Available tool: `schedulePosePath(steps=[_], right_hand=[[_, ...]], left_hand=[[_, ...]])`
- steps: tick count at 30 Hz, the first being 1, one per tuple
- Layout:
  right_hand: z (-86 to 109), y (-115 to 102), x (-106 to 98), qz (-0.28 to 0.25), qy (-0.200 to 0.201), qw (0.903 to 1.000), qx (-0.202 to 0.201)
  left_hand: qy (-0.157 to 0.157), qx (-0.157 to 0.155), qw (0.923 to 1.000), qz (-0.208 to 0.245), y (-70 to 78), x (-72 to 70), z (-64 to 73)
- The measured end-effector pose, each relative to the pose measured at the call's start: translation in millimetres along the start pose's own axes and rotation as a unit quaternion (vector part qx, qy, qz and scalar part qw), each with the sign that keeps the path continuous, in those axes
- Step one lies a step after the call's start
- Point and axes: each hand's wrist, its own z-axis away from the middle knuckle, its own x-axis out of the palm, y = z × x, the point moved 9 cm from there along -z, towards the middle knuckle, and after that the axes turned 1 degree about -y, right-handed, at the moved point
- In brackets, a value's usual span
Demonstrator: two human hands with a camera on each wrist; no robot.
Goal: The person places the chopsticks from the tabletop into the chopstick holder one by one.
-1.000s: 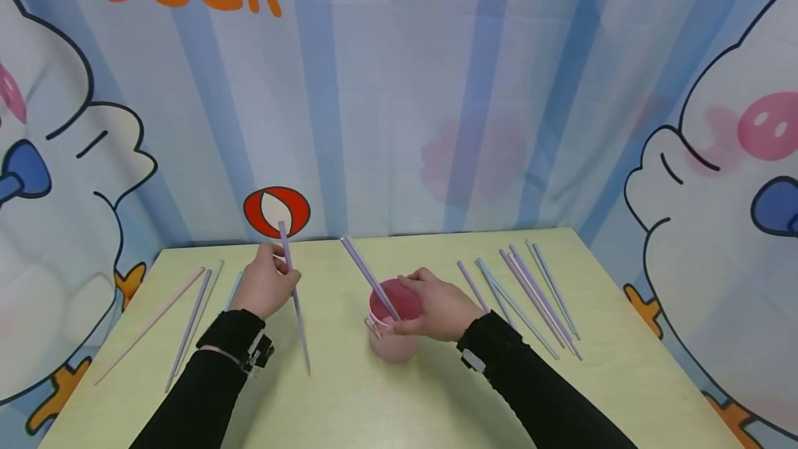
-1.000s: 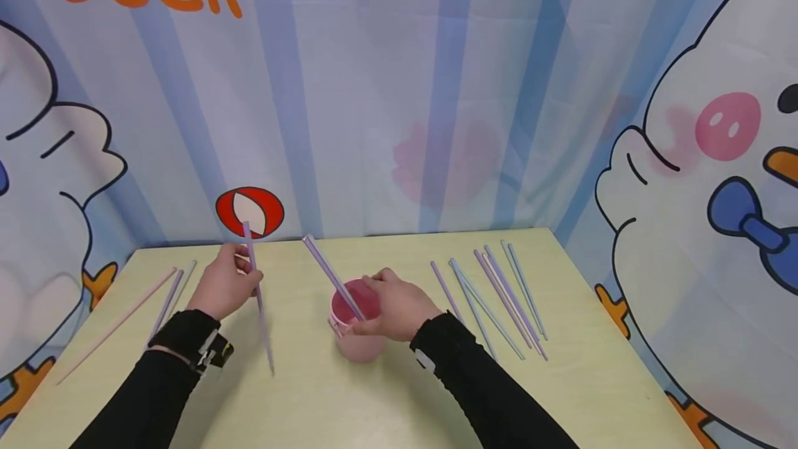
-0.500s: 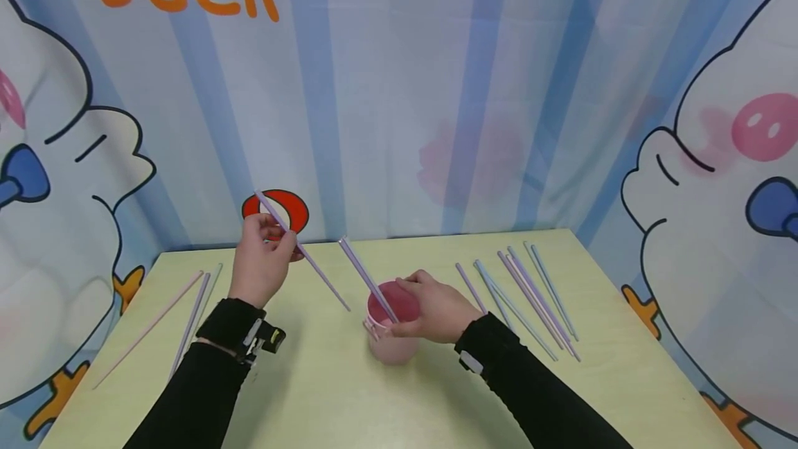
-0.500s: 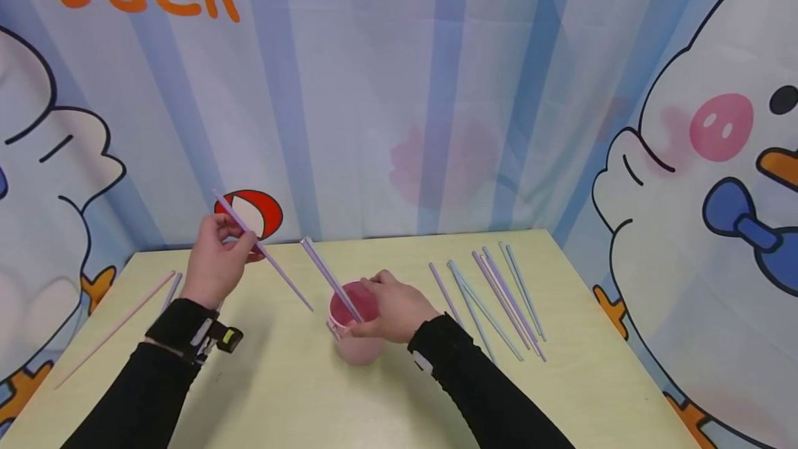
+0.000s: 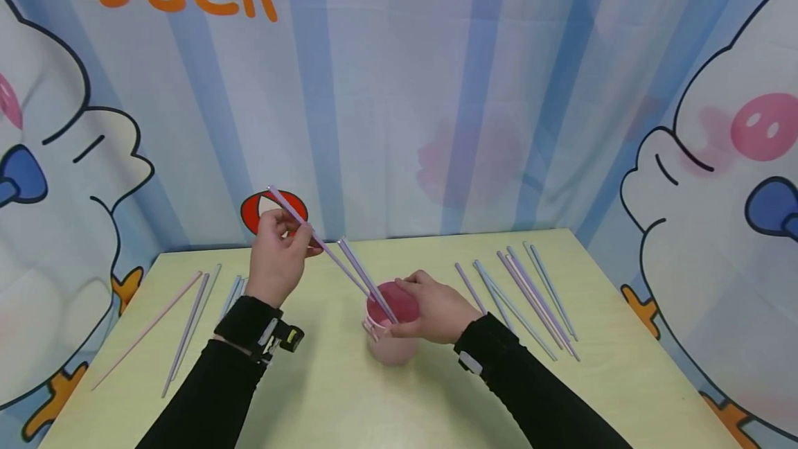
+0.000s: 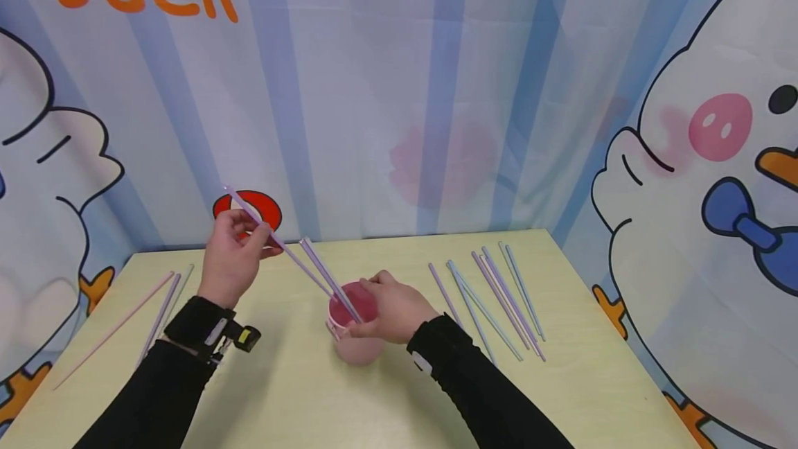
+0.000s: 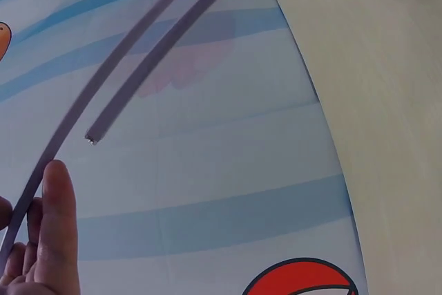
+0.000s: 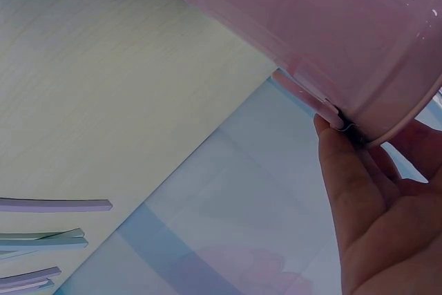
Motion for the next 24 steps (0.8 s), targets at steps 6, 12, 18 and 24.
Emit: schedulePosePath(steps=[6,12,18,24], right_hand=[[0.5,-1,0,0.004,0.001,1.0000,-0.002],[0.3,0,1,0.000,0.002,1.0000,-0.003],[-0.1,0,1,-0.001,0.000,1.0000,0.001],[-1.2,2,2,-0.005,-0.002,1.0000,0.005]], left_hand=[[-0.020,-0.019,0.9994,-0.020,-9.5,14.9,4.3],[-0.023,-0.046,0.9973,-0.052,-22.7,25.1,8.0],[-0.041,-0.056,0.9954,-0.065,-32.5,33.1,11.3],[-0.068,-0.070,0.9904,-0.097,-44.1,42.6,17.4]])
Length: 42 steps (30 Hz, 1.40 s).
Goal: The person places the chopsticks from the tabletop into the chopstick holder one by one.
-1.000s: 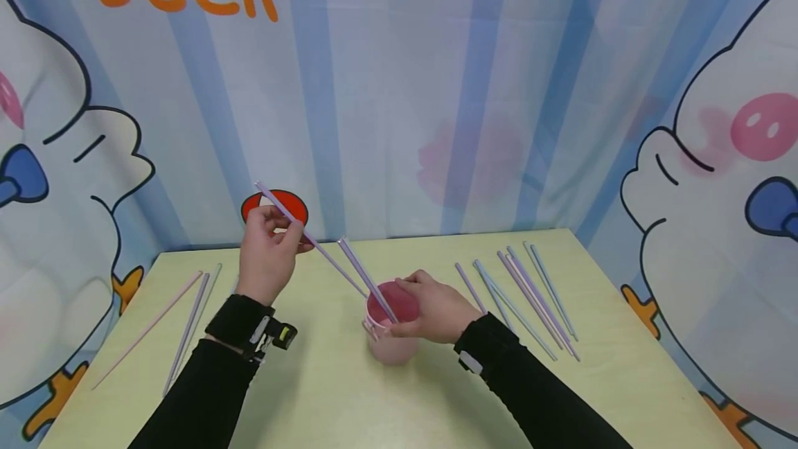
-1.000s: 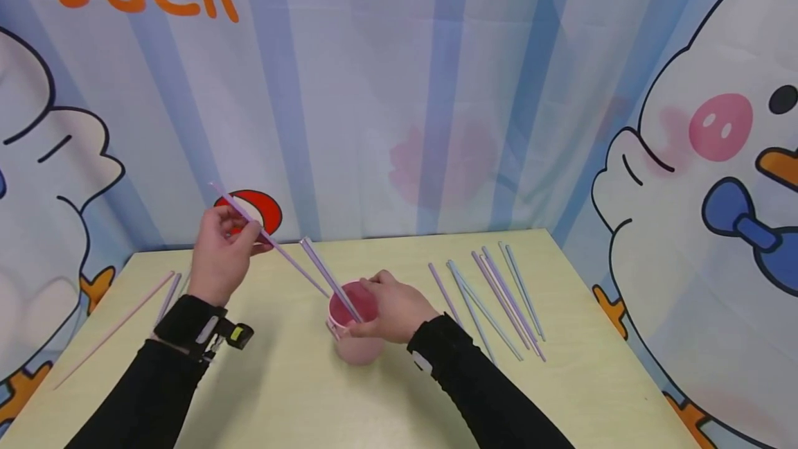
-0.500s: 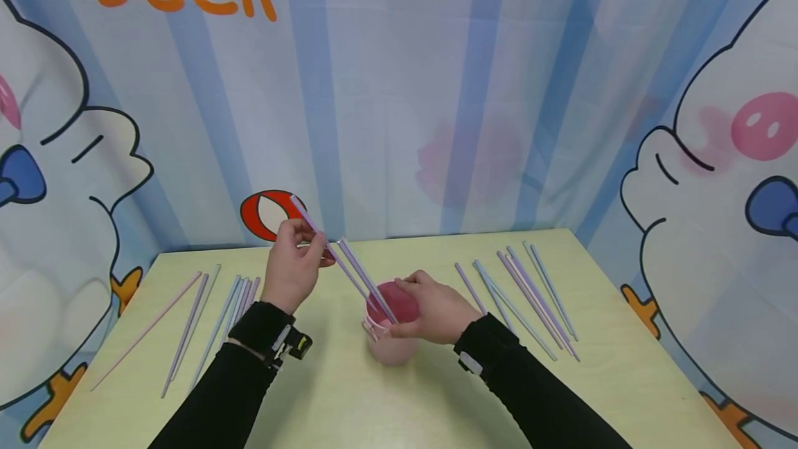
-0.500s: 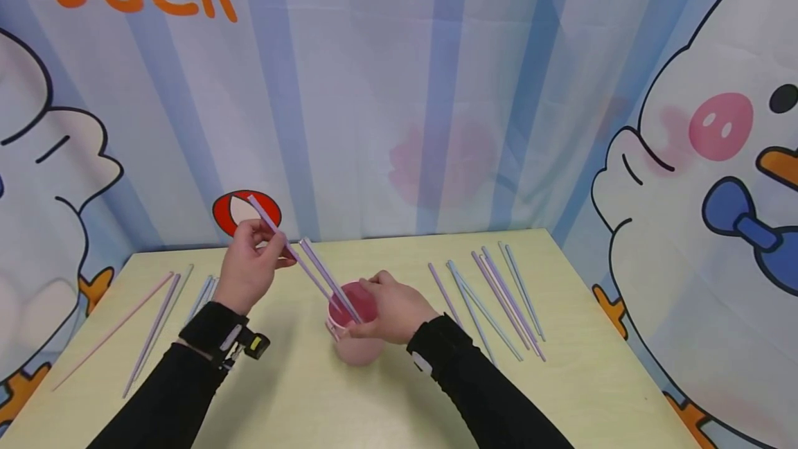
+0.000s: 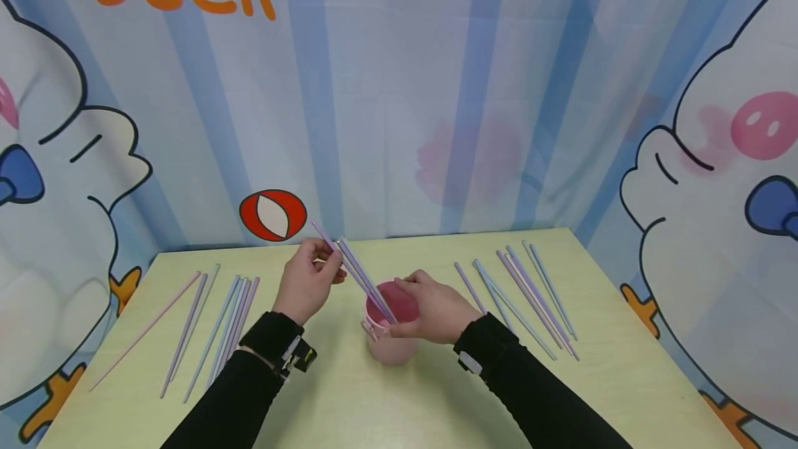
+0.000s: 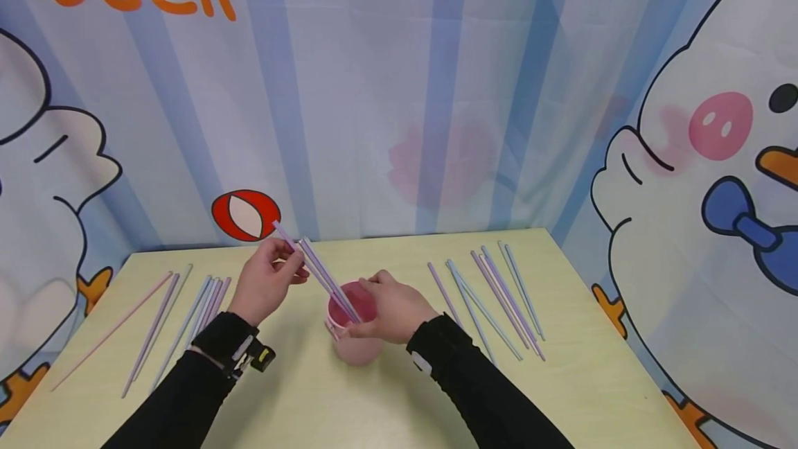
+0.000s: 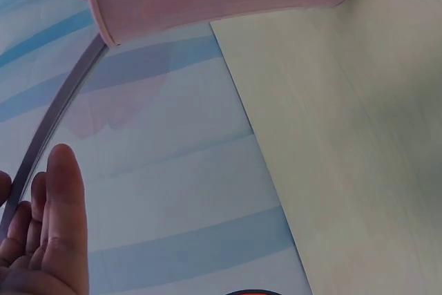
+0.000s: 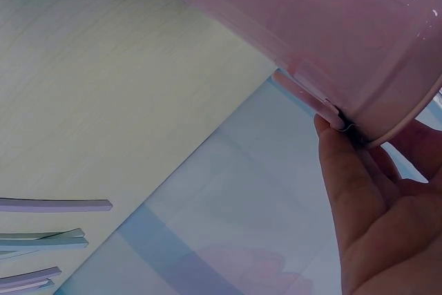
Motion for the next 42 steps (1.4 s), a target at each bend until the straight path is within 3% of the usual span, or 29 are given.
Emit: schedulePosePath(steps=[17,26,35,42], right_hand=[[0.6,-1,-1,0.004,0.001,1.0000,-0.008],[0.5,-2,-1,0.006,0.004,0.9999,-0.015],[0.6,-2,-1,0.003,0.007,0.9998,-0.018],[1.6,-3,-2,0.003,0.007,0.9998,-0.019]], left_hand=[[-0.051,-0.018,0.9965,-0.064,-13.7,22.2,5.0],[-0.062,-0.023,0.9953,-0.071,-16.4,27.7,7.1],[-0.064,-0.019,0.9944,-0.082,-19.7,25.2,9.2],[-0.055,-0.002,0.9896,-0.133,-29.2,12.1,11.2]])
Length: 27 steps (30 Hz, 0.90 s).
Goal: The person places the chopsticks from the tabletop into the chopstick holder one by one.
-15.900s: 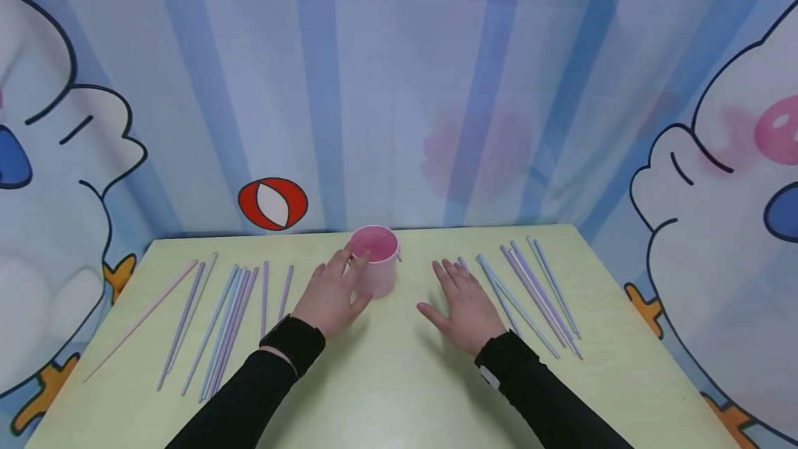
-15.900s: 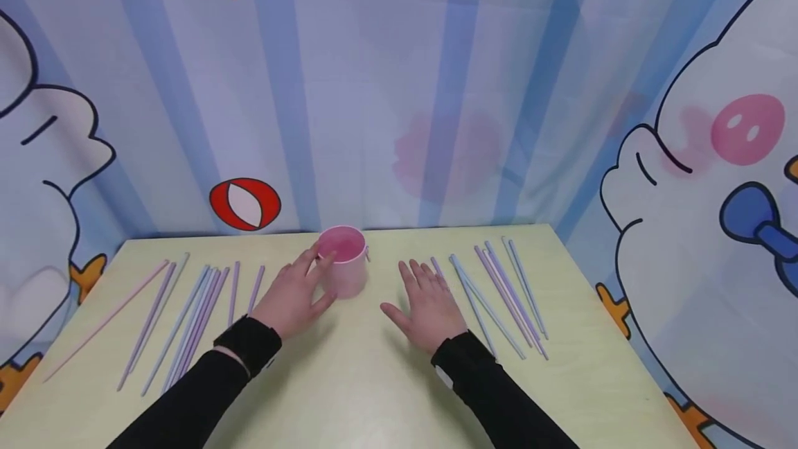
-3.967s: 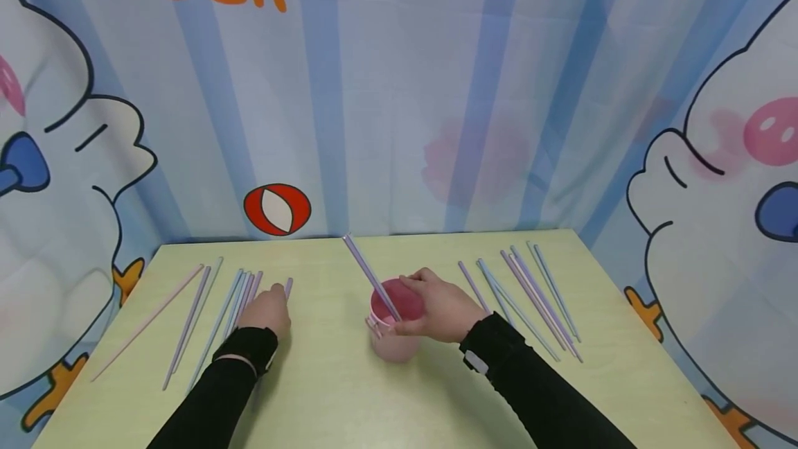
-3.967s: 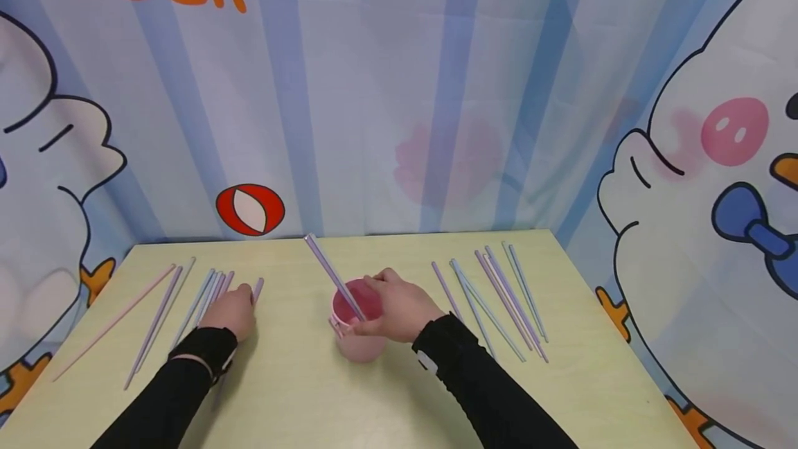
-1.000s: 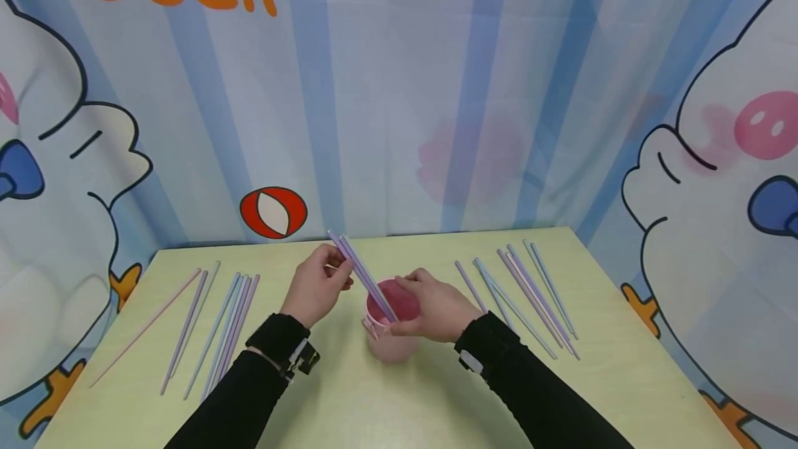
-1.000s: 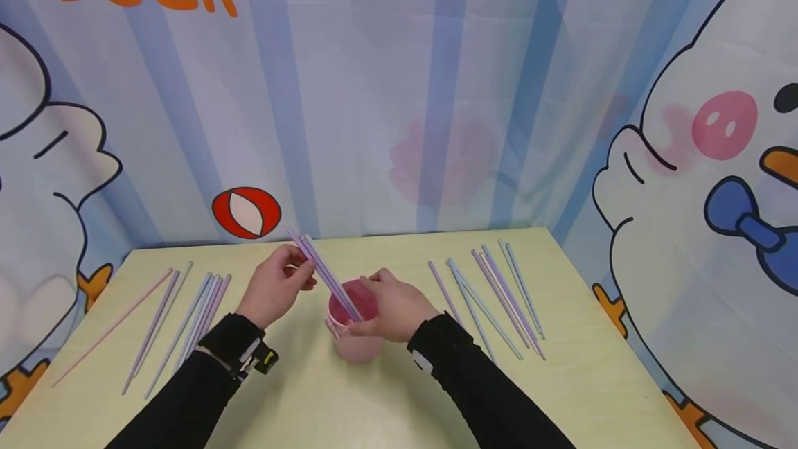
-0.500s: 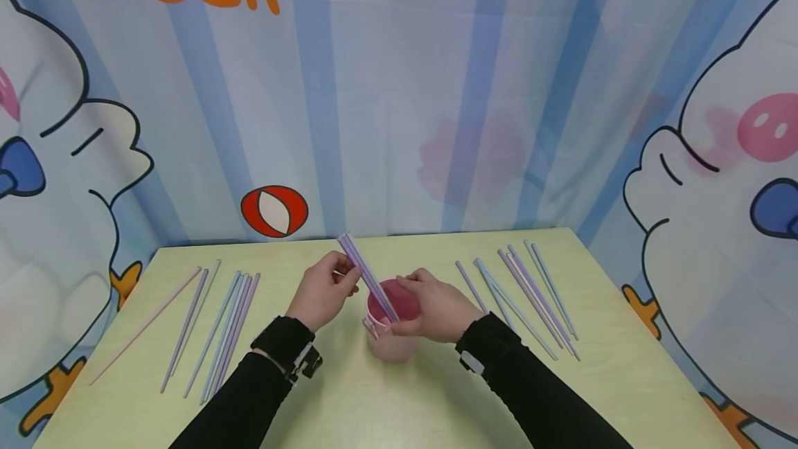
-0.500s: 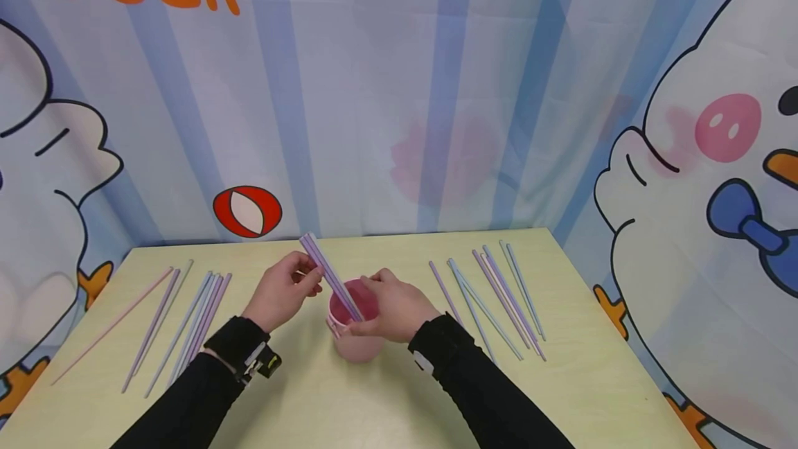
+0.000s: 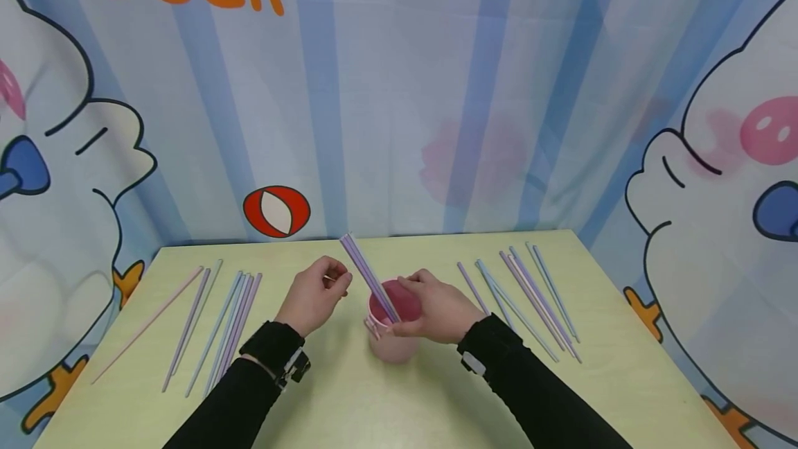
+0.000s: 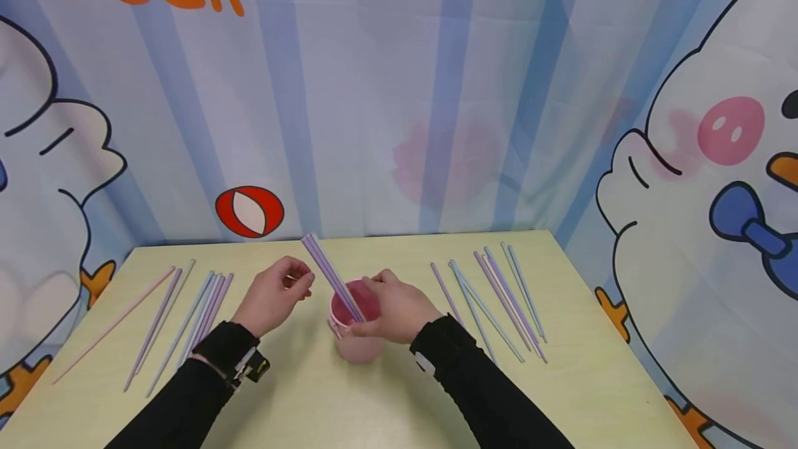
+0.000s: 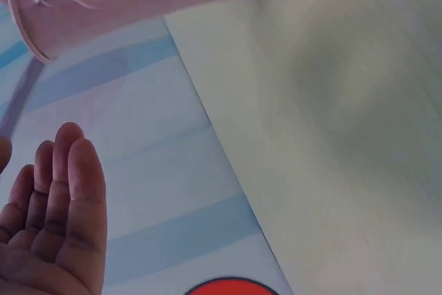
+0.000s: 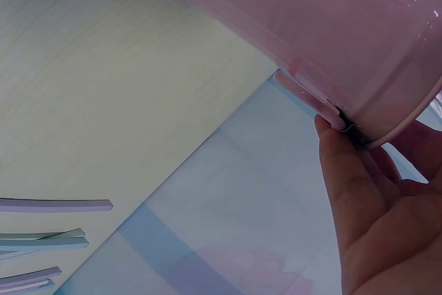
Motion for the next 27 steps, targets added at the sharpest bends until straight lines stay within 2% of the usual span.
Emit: schedulePosePath(steps=[4,7,13,16,21,27], right_hand=[[0.8,0,0,0.003,0.001,1.0000,-0.002],[1.2,0,-1,0.004,0.001,1.0000,-0.005],[1.1,0,-1,-0.002,-0.003,1.0000,0.000],[0.6,0,0,-0.006,-0.007,0.9999,0.007],[0.6,0,0,-0.001,-0.007,0.9999,0.009],[0.5,1,0,-0.005,-0.009,0.9999,0.014]], left_hand=[[0.010,0.000,0.9975,-0.069,-17.9,-9.5,-0.8],[0.019,0.000,0.9907,-0.135,-36.6,-20.4,-2.2],[0.007,-0.030,0.9697,-0.242,-84.1,-46.3,-2.7],[0.005,-0.051,0.9566,-0.287,-101.5,-57.9,-0.7],[0.015,-0.075,0.9437,-0.322,-119.9,-70.8,0.8],[0.006,-0.099,0.9364,-0.337,-128.8,-73.6,2.0]])
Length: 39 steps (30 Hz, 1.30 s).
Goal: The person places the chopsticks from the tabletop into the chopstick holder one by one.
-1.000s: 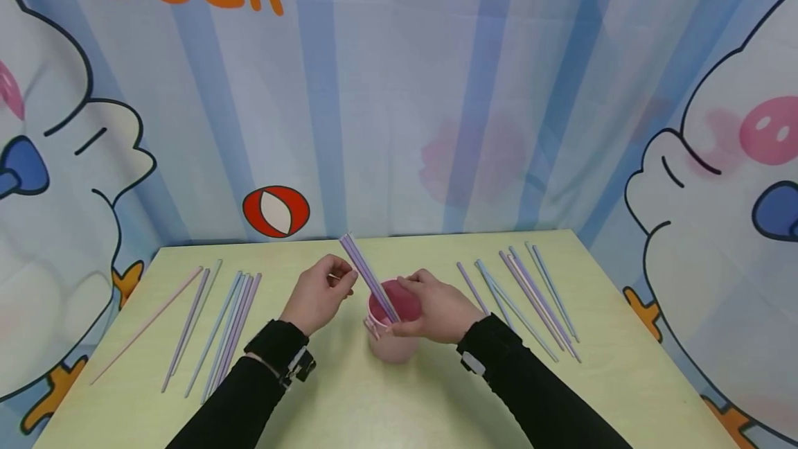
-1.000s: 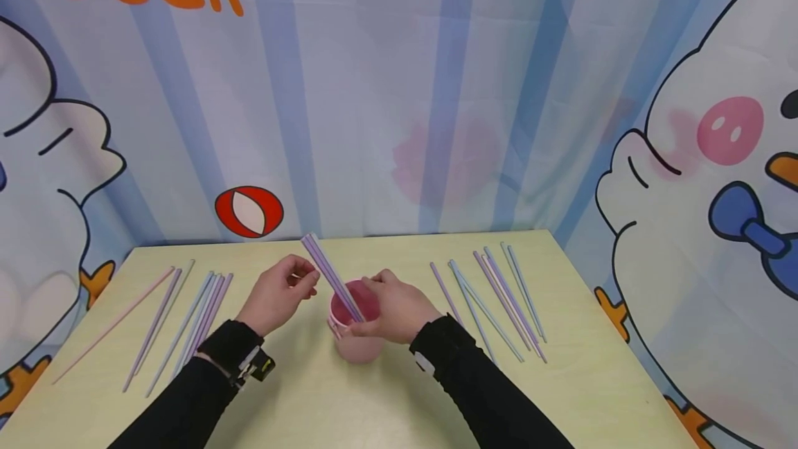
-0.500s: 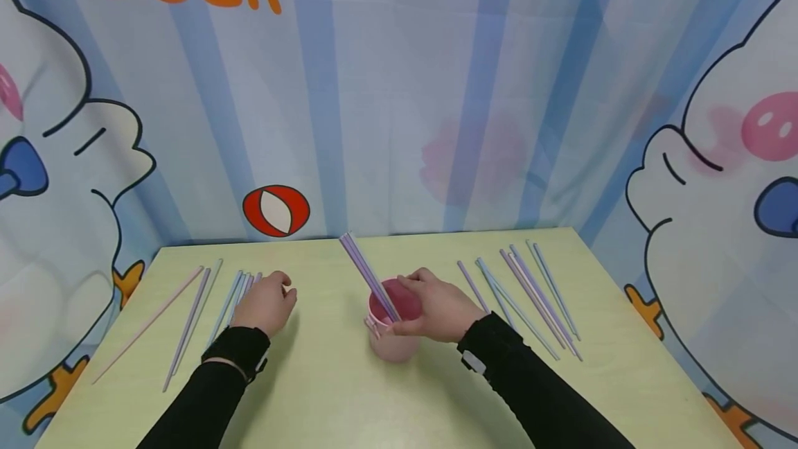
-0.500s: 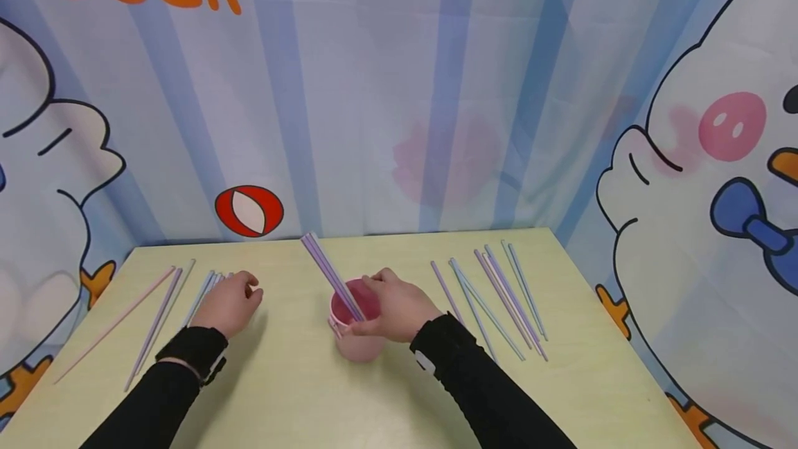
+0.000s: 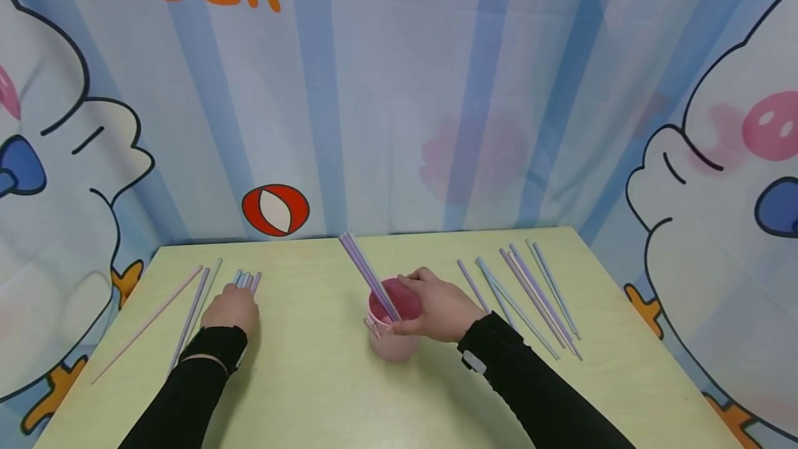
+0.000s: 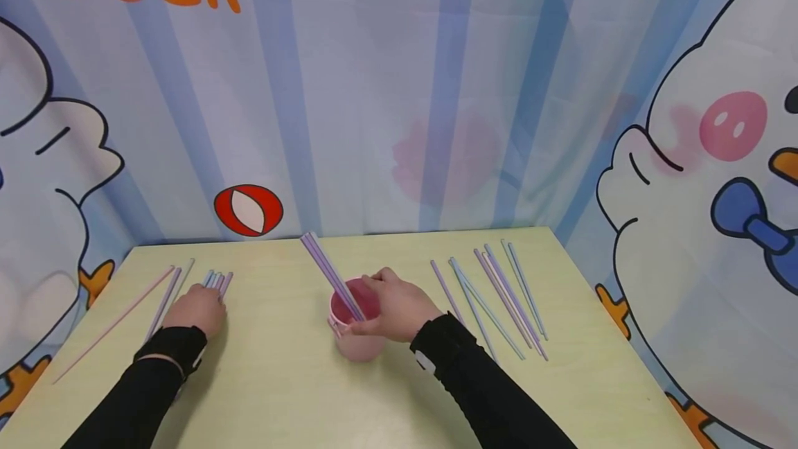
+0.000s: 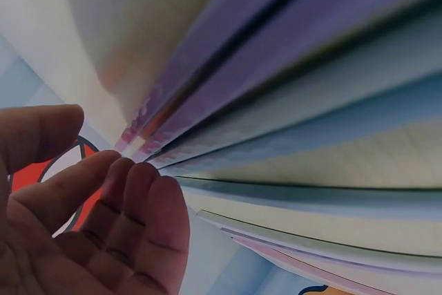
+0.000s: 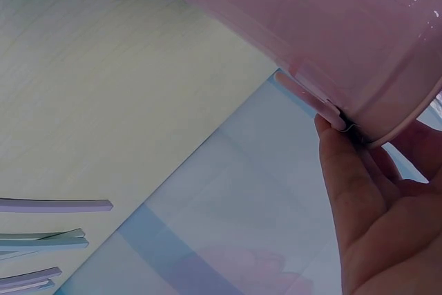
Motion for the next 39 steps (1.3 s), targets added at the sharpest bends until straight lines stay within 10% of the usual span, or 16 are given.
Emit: schedulePosePath(steps=[17,39], right_hand=[[-0.8,1,1,-0.005,0.000,1.0000,0.002],[0.4,1,1,-0.002,0.002,1.0000,0.002]], left_hand=[[-0.002,0.001,1.0000,0.000,-2.0,2.8,-1.4],[-0.012,0.068,0.9971,0.034,40.8,12.3,10.0]])
